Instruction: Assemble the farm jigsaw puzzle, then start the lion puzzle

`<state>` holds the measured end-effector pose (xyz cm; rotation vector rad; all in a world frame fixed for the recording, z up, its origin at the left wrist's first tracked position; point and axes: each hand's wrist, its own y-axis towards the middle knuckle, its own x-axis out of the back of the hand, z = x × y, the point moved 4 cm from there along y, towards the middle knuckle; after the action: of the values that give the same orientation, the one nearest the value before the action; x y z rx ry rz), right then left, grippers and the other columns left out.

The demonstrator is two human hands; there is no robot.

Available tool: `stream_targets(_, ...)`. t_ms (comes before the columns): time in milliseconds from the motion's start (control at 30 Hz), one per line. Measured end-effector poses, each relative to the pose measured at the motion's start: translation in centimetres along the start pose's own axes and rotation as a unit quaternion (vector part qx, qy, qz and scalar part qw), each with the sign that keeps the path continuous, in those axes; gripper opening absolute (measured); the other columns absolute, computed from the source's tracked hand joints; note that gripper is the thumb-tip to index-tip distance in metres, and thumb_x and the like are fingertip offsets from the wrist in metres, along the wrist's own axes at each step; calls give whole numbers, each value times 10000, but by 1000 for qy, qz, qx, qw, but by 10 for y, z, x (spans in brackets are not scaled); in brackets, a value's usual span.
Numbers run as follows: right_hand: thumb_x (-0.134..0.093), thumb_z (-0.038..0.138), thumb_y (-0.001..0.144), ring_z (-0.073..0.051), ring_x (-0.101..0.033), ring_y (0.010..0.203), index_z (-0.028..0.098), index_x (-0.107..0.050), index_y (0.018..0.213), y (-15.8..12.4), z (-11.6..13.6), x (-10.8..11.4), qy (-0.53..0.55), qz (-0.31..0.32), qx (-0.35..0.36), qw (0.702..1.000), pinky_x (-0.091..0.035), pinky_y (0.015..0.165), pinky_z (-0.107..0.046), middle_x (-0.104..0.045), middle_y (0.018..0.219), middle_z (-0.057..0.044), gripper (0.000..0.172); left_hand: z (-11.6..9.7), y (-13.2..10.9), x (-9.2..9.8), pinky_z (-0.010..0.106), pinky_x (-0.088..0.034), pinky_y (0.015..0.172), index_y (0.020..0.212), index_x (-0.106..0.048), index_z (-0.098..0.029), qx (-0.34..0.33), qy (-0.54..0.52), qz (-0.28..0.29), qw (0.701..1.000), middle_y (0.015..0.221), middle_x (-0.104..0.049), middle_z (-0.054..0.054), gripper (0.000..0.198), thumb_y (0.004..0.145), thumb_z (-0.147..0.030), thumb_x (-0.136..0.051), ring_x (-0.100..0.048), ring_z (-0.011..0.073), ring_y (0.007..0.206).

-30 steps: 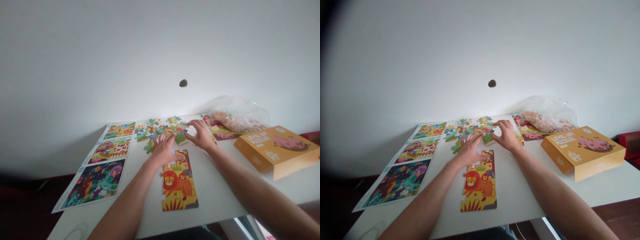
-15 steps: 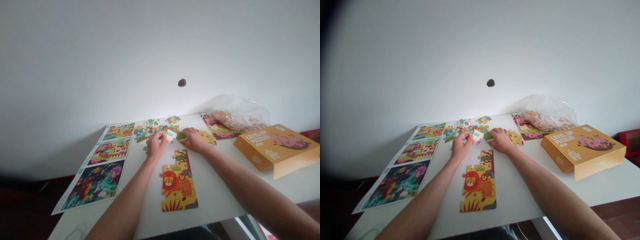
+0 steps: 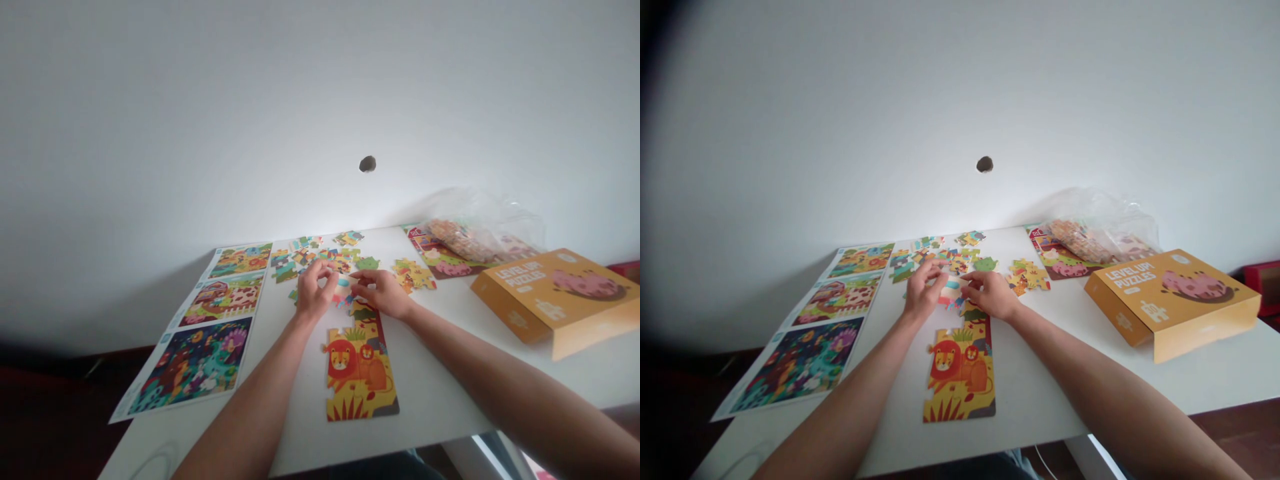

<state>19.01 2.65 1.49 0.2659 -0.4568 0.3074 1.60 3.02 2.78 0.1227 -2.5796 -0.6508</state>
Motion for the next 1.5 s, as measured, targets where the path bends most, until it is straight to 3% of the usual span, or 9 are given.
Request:
stream_targets(100, -610, 327, 853, -180, -686, 749, 185, -714, 1090, -3, 2, -2, -3, 34, -12, 999, -507, 701, -277, -758, 826, -20, 295, 3, 1, -1, 319, -526, 821, 995, -690, -205, 0, 17, 24, 1000, 727, -692, 4, 246, 817, -271, -534, -670, 197, 805)
stream_targets(200, -603, 328, 863, -174, -684, 758, 199, -728, 1094, -4, 5, -3, -19, 56, 2, 998, -500, 704, -270, -754, 840, -18, 293, 4, 2, -2, 329, -518, 832, 841, -731, -202, -13, 35, 39, 999, 814, -733, 29, 237, 767, -233, -508, -669, 215, 871)
stream_targets(400, -615, 342, 875, -176, -647, 815, 251, -758, 1036, -5, 8, -4, -153, 40, 67, 985, -468, 761, -280, -743, 864, -23, 234, 2, 3, -4, 325, -507, 795, 704, -728, -225, -10, 95, 79, 992, 737, -739, 8, 247, 694, -220, -481, -670, 213, 816)
stream_targets(600, -646, 380, 867, -207, -604, 918, 259, -731, 1104, -6, 7, -7, -210, 50, 112, 970, -411, 890, -341, -725, 919, -33, 279, 2, 2, -5, 309, -497, 749, 677, -728, -230, -6, 125, 79, 989, 678, -726, -4, 238, 692, -208, -491, -676, 206, 783)
stream_targets(833, -658, 371, 865, -223, -581, 971, 254, -710, 1139, -5, 2, -8, -235, 54, 148, 959, -400, 900, -360, -691, 1004, -63, 303, 5, 2, -5, 310, -507, 758, 694, -734, -233, 3, 129, 76, 989, 698, -733, -6, 240, 704, -194, -497, -683, 210, 799)
stream_targets(1167, -674, 362, 860, -228, -605, 924, 223, -723, 982, 3, -7, 12, -261, -79, 70, 959, -393, 850, -365, -716, 887, -43, 191, 7, 2, -7, 295, -526, 800, 1001, -714, -204, 6, 77, 41, 996, 880, -741, 25, 265, 801, -218, -542, -676, 185, 812)
stream_targets(1333, -658, 359, 860, -217, -620, 902, 216, -726, 952, 6, -9, 15, -253, -84, 43, 963, -400, 851, -353, -719, 874, -39, 184, 7, 2, -9, 309, -505, 834, 1050, -707, -221, -13, 114, 39, 993, 846, -735, 15, 275, 835, -215, -536, -669, 185, 832)
stream_targets(1500, -658, 273, 800, -209, -635, 874, 227, -722, 1028, 3, -4, 14, -276, -46, 48, 959, -397, 847, -356, -711, 881, -31, 242, 7, 3, -3, 317, -475, 866, 1046, -715, -240, -4, 175, -10, 985, 866, -736, 20, 266, 848, -217, -539, -659, 185, 836)
